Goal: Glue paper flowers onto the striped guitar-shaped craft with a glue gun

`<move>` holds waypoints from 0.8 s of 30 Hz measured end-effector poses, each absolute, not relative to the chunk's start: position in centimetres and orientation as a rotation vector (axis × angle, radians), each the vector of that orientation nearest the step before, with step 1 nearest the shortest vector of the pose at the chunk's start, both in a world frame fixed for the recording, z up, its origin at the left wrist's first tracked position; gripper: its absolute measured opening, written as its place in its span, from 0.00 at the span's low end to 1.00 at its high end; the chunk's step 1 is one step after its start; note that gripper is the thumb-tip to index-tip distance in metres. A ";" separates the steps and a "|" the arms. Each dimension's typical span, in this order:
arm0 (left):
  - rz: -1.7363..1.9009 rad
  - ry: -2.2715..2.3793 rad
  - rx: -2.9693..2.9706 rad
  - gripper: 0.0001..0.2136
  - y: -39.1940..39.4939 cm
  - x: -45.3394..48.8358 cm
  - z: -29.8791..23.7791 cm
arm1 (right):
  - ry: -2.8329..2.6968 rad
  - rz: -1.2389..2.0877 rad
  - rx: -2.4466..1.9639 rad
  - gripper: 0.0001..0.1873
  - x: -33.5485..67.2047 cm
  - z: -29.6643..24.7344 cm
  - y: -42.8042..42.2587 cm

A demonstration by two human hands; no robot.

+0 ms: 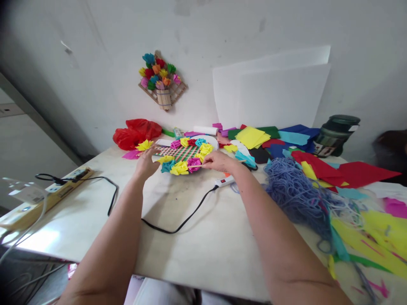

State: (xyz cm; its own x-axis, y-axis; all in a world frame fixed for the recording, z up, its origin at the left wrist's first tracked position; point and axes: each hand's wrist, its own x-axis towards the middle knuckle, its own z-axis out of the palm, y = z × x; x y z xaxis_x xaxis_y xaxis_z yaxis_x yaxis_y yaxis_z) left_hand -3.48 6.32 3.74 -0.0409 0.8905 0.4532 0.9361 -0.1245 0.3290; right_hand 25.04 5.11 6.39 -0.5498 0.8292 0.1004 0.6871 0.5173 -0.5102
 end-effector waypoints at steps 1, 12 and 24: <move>-0.920 -1.925 -2.148 0.18 5.8 -3.1 4.2 | -2.436 0.595 -1.263 0.11 25.0 6.4 5.1; -0.916 -1.257 -2.585 0.04 3.0 0.7 4.3 | -2.488 0.252 -1.477 0.09 24.2 7.6 4.2; -0.779 -1.128 -2.538 0.03 2.7 1.2 4.4 | -2.532 -0.044 -1.717 0.08 22.4 8.7 2.8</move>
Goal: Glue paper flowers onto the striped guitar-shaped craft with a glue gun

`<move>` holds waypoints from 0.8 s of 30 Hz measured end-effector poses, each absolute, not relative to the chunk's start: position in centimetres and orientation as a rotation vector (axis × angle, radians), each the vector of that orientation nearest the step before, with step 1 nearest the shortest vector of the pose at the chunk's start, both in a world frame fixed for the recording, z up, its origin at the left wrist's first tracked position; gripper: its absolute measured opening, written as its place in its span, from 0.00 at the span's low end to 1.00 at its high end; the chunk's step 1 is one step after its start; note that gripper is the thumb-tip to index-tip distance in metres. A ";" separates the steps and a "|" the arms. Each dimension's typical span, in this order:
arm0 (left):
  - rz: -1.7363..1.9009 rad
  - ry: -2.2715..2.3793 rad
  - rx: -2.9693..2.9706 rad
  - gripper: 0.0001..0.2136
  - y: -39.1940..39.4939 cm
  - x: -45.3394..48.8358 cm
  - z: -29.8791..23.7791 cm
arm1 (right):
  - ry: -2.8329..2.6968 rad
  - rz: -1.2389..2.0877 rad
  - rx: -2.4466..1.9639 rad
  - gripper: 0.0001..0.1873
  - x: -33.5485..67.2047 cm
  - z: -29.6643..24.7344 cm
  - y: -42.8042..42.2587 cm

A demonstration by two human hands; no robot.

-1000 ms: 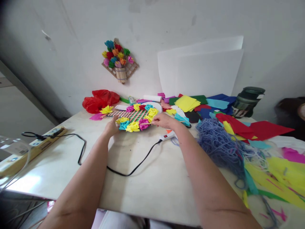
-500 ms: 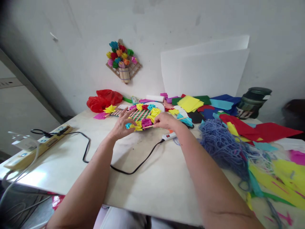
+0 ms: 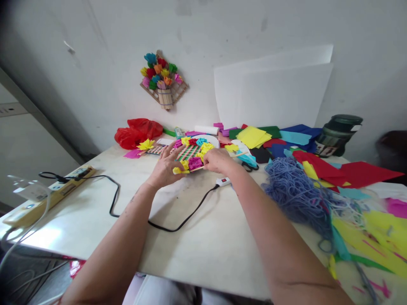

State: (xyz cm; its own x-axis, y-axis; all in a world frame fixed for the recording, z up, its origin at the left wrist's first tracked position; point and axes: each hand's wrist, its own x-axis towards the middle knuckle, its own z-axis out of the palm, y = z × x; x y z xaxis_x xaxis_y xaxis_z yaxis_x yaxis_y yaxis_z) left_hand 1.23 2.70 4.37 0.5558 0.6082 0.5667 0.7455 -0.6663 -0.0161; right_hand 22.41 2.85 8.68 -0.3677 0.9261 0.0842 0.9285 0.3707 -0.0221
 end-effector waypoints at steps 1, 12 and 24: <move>-0.765 -1.125 -2.537 0.03 2.7 1.3 4.4 | -2.541 -0.061 -1.720 0.08 22.3 8.6 2.8; -0.741 -1.152 -2.558 0.03 2.7 1.4 4.2 | -2.510 0.072 -1.615 0.08 22.1 8.2 2.8; -0.783 -1.118 -2.554 0.05 3.0 1.3 3.9 | -2.434 0.825 -1.444 0.11 22.9 5.5 4.4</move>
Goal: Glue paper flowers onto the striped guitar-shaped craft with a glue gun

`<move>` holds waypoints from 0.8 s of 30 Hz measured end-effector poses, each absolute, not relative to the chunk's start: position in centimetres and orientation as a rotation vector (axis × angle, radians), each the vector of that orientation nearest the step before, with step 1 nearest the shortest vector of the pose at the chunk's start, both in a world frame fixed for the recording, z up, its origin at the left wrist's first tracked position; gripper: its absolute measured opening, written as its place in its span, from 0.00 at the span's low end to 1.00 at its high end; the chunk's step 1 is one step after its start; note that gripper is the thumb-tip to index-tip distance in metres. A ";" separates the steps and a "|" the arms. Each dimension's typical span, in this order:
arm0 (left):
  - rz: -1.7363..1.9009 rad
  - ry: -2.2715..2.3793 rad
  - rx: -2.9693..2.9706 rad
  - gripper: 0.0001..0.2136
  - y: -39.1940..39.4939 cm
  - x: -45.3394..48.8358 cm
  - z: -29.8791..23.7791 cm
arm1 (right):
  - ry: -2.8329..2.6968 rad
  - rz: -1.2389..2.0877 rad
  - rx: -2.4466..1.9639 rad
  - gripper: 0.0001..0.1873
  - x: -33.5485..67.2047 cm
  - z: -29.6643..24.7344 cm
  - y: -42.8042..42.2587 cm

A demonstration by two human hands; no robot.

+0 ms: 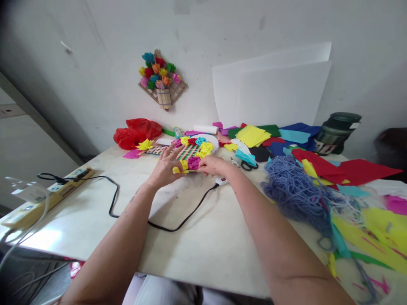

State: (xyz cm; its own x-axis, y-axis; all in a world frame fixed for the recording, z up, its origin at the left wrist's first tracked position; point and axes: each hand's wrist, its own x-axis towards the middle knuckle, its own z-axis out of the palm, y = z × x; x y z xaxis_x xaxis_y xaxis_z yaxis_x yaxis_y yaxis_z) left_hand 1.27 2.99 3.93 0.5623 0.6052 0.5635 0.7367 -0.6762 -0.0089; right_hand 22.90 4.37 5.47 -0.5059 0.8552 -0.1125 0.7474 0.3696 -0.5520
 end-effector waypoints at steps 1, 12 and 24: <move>-0.788 -1.115 -2.553 0.05 3.0 1.3 3.9 | -2.447 0.801 -1.453 0.11 22.8 5.5 4.3; -0.803 -1.111 -2.552 0.03 3.2 1.2 4.0 | -2.443 0.831 -1.318 0.12 22.7 5.5 4.2; -0.801 -1.122 -2.571 0.04 3.1 1.2 4.1 | -2.446 0.788 -1.185 0.10 22.9 4.7 4.9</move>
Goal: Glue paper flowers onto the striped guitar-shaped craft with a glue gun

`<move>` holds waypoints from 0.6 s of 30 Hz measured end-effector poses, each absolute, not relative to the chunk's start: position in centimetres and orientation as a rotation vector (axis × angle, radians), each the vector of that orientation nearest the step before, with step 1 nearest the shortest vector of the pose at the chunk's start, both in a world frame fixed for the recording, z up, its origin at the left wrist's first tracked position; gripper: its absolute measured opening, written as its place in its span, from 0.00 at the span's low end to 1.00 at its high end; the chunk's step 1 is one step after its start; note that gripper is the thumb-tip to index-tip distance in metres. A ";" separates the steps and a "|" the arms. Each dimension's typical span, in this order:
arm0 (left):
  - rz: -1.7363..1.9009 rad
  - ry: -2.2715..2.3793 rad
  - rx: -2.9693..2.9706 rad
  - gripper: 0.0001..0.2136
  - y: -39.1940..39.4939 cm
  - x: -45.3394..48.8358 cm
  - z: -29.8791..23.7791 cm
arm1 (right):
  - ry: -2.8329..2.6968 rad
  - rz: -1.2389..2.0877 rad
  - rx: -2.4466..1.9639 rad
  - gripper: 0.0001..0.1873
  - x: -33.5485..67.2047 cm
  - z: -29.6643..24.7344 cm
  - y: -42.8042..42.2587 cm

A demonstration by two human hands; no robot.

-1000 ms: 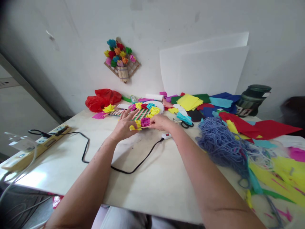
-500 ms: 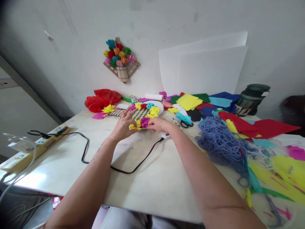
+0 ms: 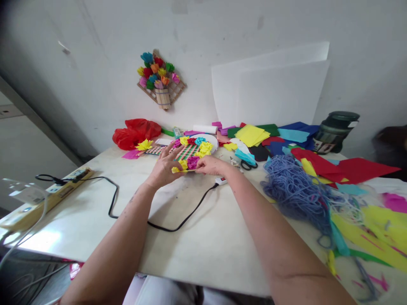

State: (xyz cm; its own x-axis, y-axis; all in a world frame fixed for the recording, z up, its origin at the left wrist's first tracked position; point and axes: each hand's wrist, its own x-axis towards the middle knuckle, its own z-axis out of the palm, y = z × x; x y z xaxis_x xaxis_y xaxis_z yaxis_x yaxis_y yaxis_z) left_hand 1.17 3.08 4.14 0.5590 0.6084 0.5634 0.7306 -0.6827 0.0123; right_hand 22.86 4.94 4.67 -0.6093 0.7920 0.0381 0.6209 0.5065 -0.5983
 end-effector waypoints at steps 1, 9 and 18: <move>-0.799 -1.122 -2.568 0.04 3.1 1.2 4.1 | -2.441 0.794 -1.187 0.09 22.9 4.7 4.9; -0.778 -1.125 -2.548 0.04 3.1 1.2 4.1 | -2.329 0.935 -1.266 0.10 22.5 5.2 4.3; -0.789 -1.142 -2.569 0.04 2.9 1.3 4.3 | -2.350 0.915 -1.300 0.11 22.5 5.6 3.9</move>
